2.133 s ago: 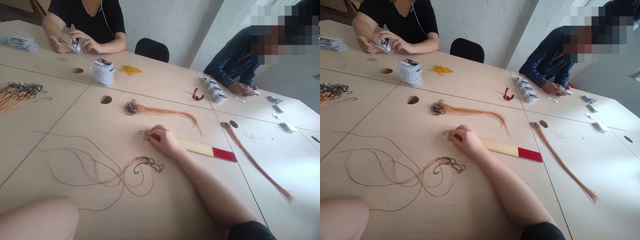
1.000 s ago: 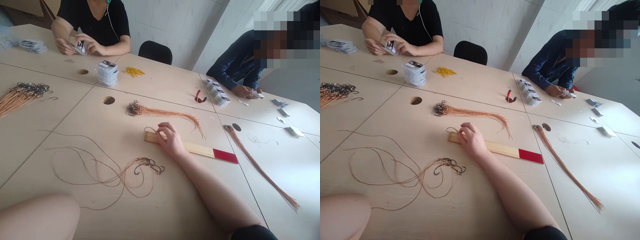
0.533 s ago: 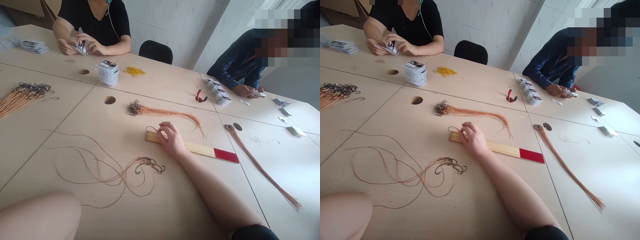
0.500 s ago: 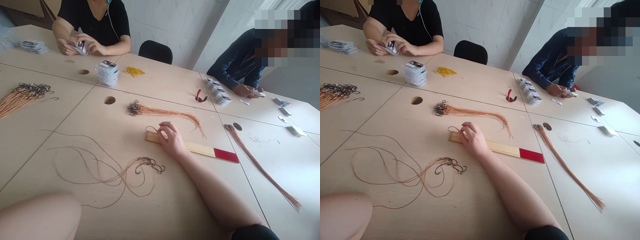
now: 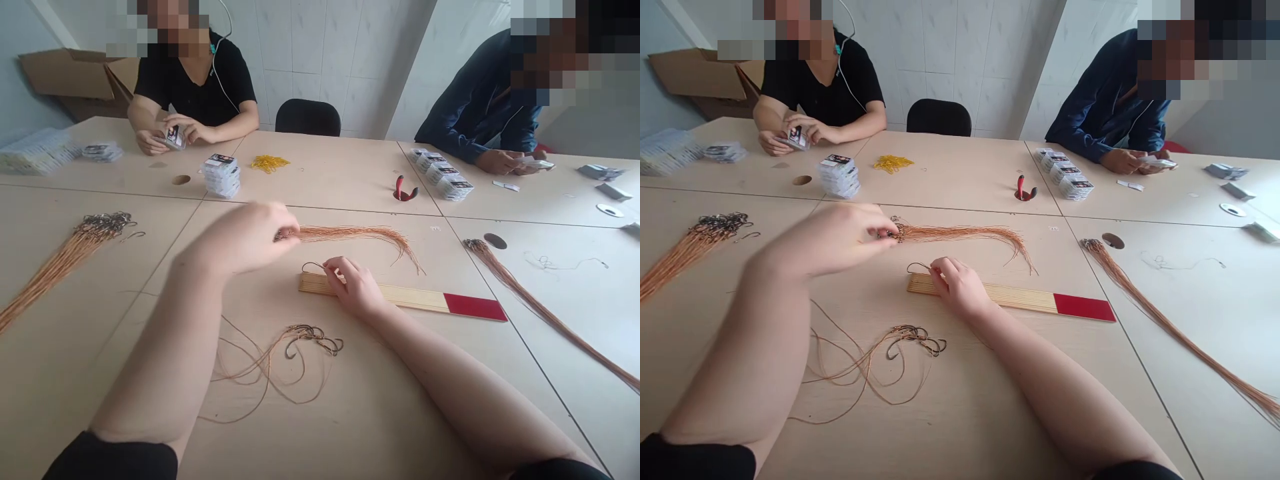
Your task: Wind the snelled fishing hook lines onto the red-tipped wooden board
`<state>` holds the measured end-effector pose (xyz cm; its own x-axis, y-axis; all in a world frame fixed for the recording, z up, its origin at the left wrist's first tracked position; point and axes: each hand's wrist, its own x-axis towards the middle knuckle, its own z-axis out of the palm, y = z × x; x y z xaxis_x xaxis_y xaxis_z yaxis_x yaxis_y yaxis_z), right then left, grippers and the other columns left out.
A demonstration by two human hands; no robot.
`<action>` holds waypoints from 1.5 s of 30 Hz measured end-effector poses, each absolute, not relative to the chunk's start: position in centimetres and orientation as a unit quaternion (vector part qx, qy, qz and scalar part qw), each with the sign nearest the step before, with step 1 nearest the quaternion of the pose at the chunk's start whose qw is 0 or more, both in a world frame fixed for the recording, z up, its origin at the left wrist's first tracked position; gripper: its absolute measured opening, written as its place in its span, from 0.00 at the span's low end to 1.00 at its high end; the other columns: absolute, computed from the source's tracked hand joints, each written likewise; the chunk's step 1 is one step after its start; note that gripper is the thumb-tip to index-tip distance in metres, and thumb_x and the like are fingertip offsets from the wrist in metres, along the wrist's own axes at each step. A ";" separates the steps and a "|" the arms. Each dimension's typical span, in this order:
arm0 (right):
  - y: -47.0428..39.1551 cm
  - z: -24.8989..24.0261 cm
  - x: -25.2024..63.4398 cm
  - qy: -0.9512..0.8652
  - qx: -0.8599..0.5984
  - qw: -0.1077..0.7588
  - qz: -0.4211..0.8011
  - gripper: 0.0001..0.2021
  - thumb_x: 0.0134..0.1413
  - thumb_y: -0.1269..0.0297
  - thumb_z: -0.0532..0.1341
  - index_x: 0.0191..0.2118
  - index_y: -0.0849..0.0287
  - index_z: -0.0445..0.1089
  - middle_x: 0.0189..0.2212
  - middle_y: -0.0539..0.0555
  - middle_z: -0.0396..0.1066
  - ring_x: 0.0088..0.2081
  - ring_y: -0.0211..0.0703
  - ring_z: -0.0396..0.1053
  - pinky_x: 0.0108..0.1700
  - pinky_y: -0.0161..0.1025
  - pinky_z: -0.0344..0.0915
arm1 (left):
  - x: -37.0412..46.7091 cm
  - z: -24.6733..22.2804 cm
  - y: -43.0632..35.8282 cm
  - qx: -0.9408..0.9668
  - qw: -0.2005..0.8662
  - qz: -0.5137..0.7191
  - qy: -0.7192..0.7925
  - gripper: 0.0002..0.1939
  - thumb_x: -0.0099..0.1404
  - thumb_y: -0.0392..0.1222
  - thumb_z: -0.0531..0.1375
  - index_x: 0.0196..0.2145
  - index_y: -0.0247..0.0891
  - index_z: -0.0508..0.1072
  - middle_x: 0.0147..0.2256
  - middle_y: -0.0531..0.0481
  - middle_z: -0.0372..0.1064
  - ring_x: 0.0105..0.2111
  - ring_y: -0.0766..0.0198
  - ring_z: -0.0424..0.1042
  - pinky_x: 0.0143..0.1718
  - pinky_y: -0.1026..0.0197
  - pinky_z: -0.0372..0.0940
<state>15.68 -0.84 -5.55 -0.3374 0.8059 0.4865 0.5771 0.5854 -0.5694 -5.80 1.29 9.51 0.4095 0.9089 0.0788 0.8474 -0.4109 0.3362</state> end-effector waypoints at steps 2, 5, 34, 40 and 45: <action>-0.9 -5.4 15.9 -0.808 -0.431 0.373 0.152 0.06 0.61 0.67 0.50 0.39 0.58 0.63 0.33 0.53 0.69 0.33 0.38 0.65 0.35 0.34 0.62 | -4.5 7.9 2.5 0.841 0.175 0.002 0.513 0.11 0.58 0.48 0.56 0.29 0.41 0.76 0.26 0.51 0.71 0.25 0.64 0.67 0.27 0.62 0.57; -1.0 -5.2 16.1 -0.811 -0.425 0.371 0.156 0.07 0.61 0.67 0.49 0.38 0.58 0.63 0.32 0.53 0.68 0.33 0.38 0.65 0.36 0.35 0.61 | -3.8 6.2 3.6 0.833 0.204 -0.077 0.509 0.13 0.59 0.49 0.54 0.29 0.41 0.75 0.24 0.51 0.71 0.20 0.65 0.64 0.23 0.62 0.53; 0.8 -3.0 18.2 -0.748 -0.508 0.295 0.309 0.10 0.57 0.64 0.51 0.44 0.55 0.62 0.26 0.48 0.69 0.26 0.35 0.64 0.28 0.32 0.59 | -7.7 5.8 6.5 0.814 0.076 -0.050 0.574 0.07 0.56 0.40 0.51 0.23 0.39 0.66 0.23 0.51 0.67 0.22 0.64 0.62 0.25 0.62 0.51; 0.7 -2.7 17.9 -0.752 -0.485 0.268 0.357 0.08 0.55 0.61 0.55 0.39 0.55 0.67 0.30 0.50 0.71 0.27 0.35 0.65 0.29 0.33 0.61 | -7.8 6.2 6.6 0.817 0.032 0.044 0.574 0.09 0.59 0.42 0.50 0.27 0.39 0.67 0.27 0.50 0.69 0.27 0.62 0.65 0.26 0.62 0.54; 0.7 -3.5 17.7 -0.765 -0.504 0.274 0.292 0.13 0.51 0.65 0.58 0.44 0.57 0.68 0.32 0.52 0.69 0.29 0.36 0.66 0.31 0.33 0.62 | -7.7 5.5 7.0 0.809 0.007 0.095 0.581 0.09 0.61 0.42 0.50 0.30 0.38 0.68 0.32 0.48 0.69 0.30 0.62 0.66 0.28 0.63 0.56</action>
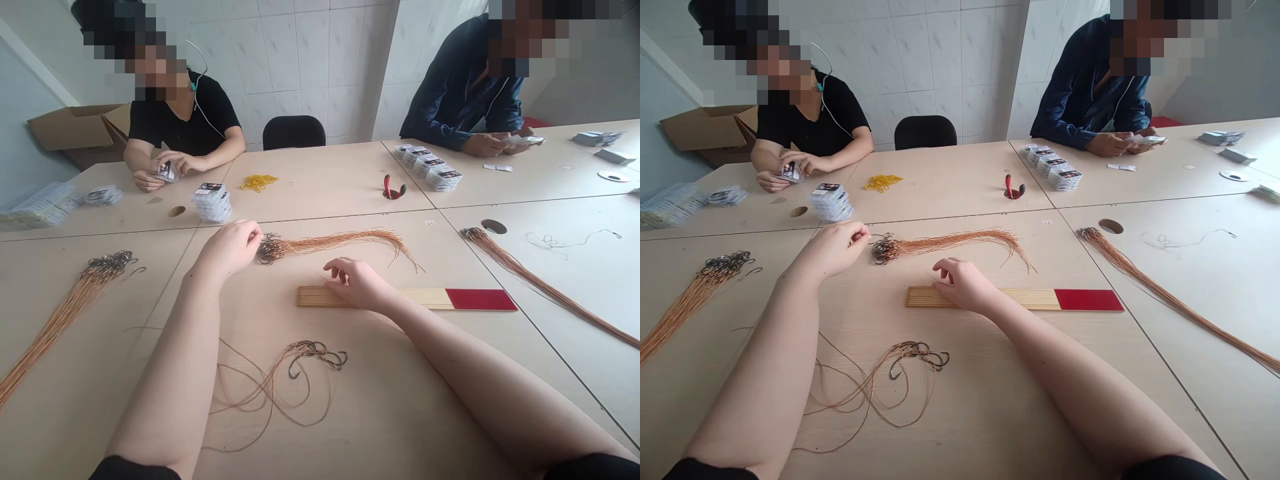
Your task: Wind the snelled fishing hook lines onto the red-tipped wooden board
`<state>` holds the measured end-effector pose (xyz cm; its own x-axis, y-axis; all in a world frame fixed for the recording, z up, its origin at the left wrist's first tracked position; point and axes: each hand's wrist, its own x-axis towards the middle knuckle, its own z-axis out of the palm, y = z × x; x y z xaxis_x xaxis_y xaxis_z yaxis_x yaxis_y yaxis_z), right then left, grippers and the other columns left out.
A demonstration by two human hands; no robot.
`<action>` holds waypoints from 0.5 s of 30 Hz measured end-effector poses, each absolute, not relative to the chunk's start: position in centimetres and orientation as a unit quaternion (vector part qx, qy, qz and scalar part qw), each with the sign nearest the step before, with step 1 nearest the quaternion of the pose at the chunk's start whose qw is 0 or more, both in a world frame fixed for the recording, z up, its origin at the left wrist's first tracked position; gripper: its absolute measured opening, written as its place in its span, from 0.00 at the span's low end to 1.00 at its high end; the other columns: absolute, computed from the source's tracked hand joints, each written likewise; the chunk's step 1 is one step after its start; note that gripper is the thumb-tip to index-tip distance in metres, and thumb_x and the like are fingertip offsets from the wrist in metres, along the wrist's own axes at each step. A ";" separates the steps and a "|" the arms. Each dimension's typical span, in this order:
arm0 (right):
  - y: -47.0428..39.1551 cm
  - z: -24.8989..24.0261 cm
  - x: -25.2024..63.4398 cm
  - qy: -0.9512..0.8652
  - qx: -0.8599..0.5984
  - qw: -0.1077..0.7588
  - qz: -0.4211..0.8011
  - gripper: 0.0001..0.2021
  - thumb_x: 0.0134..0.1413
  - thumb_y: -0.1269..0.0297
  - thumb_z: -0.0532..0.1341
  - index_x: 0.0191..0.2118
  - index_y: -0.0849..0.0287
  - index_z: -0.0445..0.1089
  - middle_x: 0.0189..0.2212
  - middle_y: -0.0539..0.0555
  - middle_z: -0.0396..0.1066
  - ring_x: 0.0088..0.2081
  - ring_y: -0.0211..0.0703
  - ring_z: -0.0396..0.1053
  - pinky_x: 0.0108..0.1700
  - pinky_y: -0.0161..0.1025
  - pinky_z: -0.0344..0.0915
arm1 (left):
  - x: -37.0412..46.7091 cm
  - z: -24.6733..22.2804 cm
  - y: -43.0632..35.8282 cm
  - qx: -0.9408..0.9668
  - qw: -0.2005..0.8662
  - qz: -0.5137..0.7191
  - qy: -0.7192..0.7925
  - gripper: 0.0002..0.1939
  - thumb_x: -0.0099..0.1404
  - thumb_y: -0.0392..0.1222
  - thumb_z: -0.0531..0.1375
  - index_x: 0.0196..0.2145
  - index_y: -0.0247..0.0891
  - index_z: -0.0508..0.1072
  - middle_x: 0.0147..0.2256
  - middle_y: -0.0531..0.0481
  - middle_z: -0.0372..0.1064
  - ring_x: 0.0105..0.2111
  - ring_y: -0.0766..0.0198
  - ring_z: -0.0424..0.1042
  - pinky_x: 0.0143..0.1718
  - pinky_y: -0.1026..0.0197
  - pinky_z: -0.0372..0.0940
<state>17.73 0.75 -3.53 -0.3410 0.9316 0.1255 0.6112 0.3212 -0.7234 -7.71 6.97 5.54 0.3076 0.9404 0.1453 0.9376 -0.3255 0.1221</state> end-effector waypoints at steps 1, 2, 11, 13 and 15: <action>0.8 -3.8 17.8 -0.770 -0.507 0.277 0.271 0.14 0.50 0.66 0.58 0.45 0.58 0.67 0.35 0.53 0.68 0.30 0.36 0.65 0.31 0.34 0.63 | -7.7 5.5 7.0 0.813 0.008 0.106 0.573 0.09 0.61 0.41 0.50 0.30 0.38 0.68 0.32 0.48 0.69 0.30 0.62 0.66 0.29 0.63 0.57; 0.9 -4.0 17.8 -0.776 -0.506 0.277 0.256 0.15 0.49 0.67 0.59 0.45 0.58 0.67 0.38 0.55 0.68 0.30 0.36 0.65 0.32 0.34 0.63 | -7.7 5.5 7.0 0.817 0.009 0.119 0.564 0.09 0.62 0.41 0.50 0.30 0.38 0.68 0.32 0.48 0.69 0.30 0.62 0.66 0.31 0.63 0.57; 1.8 -3.5 19.2 -0.788 -0.524 0.252 0.201 0.08 0.53 0.65 0.57 0.26 0.57 0.71 0.27 0.53 0.69 0.26 0.38 0.64 0.26 0.34 0.58 | -8.1 5.5 7.4 0.797 -0.026 0.159 0.582 0.08 0.61 0.40 0.51 0.31 0.38 0.69 0.35 0.47 0.70 0.32 0.60 0.66 0.34 0.62 0.58; 2.9 -2.9 21.2 -0.766 -0.571 0.238 0.173 0.07 0.51 0.64 0.59 0.27 0.56 0.73 0.27 0.53 0.70 0.25 0.39 0.64 0.25 0.35 0.57 | -8.4 4.9 7.8 0.790 -0.012 0.130 0.598 0.08 0.60 0.41 0.51 0.30 0.38 0.69 0.35 0.47 0.71 0.32 0.60 0.67 0.33 0.62 0.58; 4.2 -2.4 23.8 -0.733 -0.637 0.203 0.128 0.07 0.51 0.64 0.58 0.28 0.56 0.74 0.27 0.54 0.71 0.26 0.41 0.64 0.26 0.36 0.57 | -8.5 4.1 8.2 0.786 0.000 0.108 0.609 0.08 0.60 0.41 0.51 0.29 0.39 0.69 0.34 0.47 0.71 0.31 0.59 0.67 0.31 0.62 0.58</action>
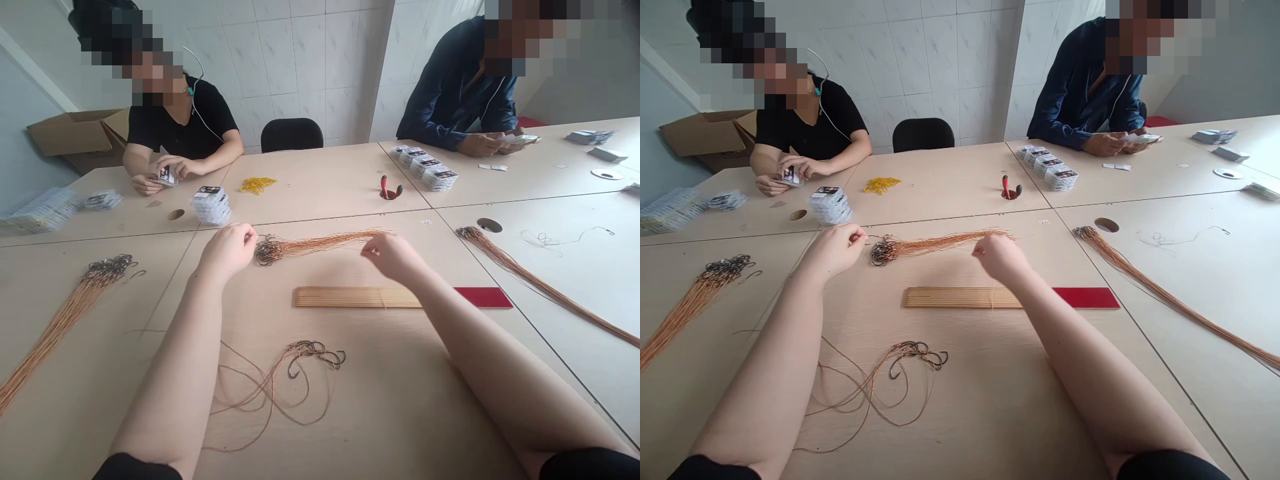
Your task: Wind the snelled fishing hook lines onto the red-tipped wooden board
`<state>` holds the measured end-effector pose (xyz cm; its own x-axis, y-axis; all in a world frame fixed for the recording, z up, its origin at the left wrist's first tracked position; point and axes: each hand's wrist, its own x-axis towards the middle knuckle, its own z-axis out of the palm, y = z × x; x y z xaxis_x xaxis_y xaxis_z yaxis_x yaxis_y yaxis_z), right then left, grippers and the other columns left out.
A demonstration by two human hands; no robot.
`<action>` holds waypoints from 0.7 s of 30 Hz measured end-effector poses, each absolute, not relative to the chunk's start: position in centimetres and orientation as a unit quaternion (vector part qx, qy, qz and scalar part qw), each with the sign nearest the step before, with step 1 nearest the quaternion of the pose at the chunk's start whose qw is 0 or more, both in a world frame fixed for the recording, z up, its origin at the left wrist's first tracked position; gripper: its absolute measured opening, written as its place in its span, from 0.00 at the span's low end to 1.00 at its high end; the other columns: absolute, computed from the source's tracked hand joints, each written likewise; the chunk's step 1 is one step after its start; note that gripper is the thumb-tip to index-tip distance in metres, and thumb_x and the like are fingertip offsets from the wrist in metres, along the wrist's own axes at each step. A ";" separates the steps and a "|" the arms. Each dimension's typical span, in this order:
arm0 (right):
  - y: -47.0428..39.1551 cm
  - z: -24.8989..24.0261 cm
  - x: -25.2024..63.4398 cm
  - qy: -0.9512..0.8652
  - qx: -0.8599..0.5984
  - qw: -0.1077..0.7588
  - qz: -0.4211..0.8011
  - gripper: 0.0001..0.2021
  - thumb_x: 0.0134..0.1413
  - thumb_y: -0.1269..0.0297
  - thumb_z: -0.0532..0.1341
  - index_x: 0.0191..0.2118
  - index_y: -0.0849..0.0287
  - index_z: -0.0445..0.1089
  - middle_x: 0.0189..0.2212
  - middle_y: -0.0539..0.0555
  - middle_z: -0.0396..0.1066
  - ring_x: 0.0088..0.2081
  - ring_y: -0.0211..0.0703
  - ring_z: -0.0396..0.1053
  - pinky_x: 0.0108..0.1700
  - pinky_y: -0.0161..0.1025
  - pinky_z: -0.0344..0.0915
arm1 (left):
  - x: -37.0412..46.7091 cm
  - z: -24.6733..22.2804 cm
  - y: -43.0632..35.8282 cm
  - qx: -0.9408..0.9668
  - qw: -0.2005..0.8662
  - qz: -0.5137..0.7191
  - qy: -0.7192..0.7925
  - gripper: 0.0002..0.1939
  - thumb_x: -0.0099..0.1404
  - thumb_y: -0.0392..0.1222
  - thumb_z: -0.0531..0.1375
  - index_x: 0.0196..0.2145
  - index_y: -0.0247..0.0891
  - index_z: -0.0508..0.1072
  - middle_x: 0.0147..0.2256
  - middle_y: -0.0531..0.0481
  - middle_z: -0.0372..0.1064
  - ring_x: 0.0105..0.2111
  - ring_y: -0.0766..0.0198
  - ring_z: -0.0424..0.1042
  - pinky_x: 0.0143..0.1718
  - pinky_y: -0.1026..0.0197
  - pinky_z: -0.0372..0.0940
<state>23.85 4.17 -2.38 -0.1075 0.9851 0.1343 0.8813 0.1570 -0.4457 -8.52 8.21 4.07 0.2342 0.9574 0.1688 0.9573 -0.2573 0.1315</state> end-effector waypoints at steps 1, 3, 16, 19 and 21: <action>4.8 -2.3 25.3 -0.711 -0.669 0.195 0.093 0.08 0.51 0.64 0.57 0.29 0.56 0.74 0.28 0.55 0.71 0.27 0.42 0.64 0.28 0.37 0.57 | -8.6 3.6 8.4 0.783 0.007 0.097 0.615 0.08 0.59 0.41 0.51 0.29 0.39 0.68 0.33 0.47 0.71 0.30 0.59 0.67 0.30 0.62 0.58; 5.9 -2.6 27.9 -0.669 -0.712 0.212 0.014 0.10 0.53 0.65 0.55 0.31 0.57 0.75 0.33 0.57 0.70 0.33 0.47 0.65 0.32 0.40 0.58 | -8.6 2.7 8.8 0.778 0.022 0.075 0.623 0.08 0.59 0.42 0.51 0.29 0.40 0.69 0.31 0.48 0.72 0.30 0.59 0.68 0.30 0.62 0.58; 7.7 -7.5 31.5 -0.612 -0.741 0.277 0.000 0.14 0.54 0.62 0.52 0.35 0.59 0.75 0.37 0.59 0.69 0.45 0.52 0.59 0.45 0.47 0.58 | -9.6 -0.4 10.3 0.752 0.046 0.051 0.656 0.09 0.56 0.42 0.52 0.27 0.40 0.71 0.28 0.47 0.72 0.28 0.59 0.68 0.29 0.62 0.57; 7.9 -7.8 31.5 -0.616 -0.736 0.281 0.003 0.14 0.54 0.61 0.52 0.35 0.59 0.75 0.38 0.59 0.69 0.47 0.53 0.58 0.45 0.47 0.59 | -9.8 -0.7 10.4 0.738 0.041 0.051 0.672 0.09 0.57 0.44 0.52 0.27 0.40 0.71 0.28 0.47 0.72 0.29 0.58 0.69 0.30 0.61 0.58; 8.0 -8.0 31.6 -0.615 -0.735 0.285 0.003 0.14 0.53 0.61 0.53 0.36 0.59 0.75 0.38 0.59 0.69 0.47 0.53 0.57 0.46 0.47 0.59 | -9.7 -0.6 10.4 0.728 0.040 0.057 0.683 0.09 0.57 0.44 0.53 0.28 0.40 0.71 0.29 0.47 0.73 0.30 0.58 0.70 0.32 0.61 0.59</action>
